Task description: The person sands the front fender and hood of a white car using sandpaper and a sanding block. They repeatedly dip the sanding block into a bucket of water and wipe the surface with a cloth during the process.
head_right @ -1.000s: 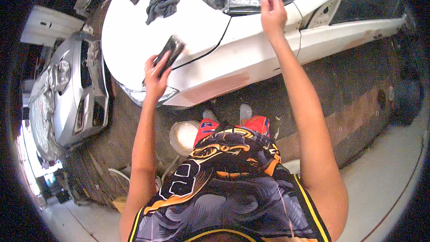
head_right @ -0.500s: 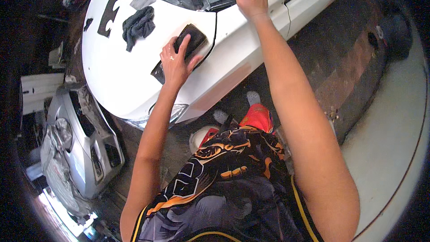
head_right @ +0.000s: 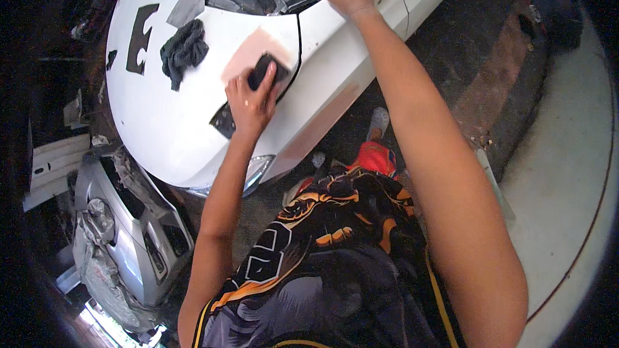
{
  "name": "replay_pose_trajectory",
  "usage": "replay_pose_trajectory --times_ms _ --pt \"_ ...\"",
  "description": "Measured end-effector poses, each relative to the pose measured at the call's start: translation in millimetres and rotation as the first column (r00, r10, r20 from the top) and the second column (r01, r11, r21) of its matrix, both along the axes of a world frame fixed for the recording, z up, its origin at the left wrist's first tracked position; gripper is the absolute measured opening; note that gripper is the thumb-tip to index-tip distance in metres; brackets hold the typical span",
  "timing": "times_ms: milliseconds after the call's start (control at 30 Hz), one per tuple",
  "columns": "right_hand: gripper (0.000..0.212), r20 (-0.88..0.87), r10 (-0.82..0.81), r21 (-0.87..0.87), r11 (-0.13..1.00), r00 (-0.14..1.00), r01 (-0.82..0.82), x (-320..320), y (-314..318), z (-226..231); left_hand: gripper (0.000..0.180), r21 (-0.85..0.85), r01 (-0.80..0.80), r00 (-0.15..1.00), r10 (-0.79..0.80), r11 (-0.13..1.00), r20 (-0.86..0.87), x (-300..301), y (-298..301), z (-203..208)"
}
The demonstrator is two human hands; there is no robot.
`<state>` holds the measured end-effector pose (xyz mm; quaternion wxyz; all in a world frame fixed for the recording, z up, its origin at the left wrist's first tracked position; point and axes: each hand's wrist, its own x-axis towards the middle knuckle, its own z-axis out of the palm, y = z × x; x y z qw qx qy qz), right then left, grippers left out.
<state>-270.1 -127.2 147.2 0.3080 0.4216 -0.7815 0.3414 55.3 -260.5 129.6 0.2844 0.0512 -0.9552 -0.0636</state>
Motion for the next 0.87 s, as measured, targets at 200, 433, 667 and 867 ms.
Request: replay_pose_trajectory --times_ms 200,433,667,867 --pt "0.012 -0.062 0.038 -0.037 0.998 0.997 -0.04 -3 0 0 0.061 0.047 -0.06 0.998 0.061 0.997 -0.021 -6 3 6" --pt "0.035 0.828 0.495 -0.468 0.869 0.263 -0.163 118 -7 3 0.06 0.12 0.063 0.967 -0.031 0.991 -0.254 3 -7 25" --pt "0.038 0.6 0.477 -0.587 0.808 -0.642 0.052 166 -7 8 0.061 0.123 0.109 0.979 -0.085 0.986 -0.184 -3 -2 28" --pt "0.047 0.581 0.487 -0.611 0.79 -0.653 0.046 164 -8 -7 0.068 0.118 0.136 0.979 -0.115 0.984 -0.171 5 0 30"
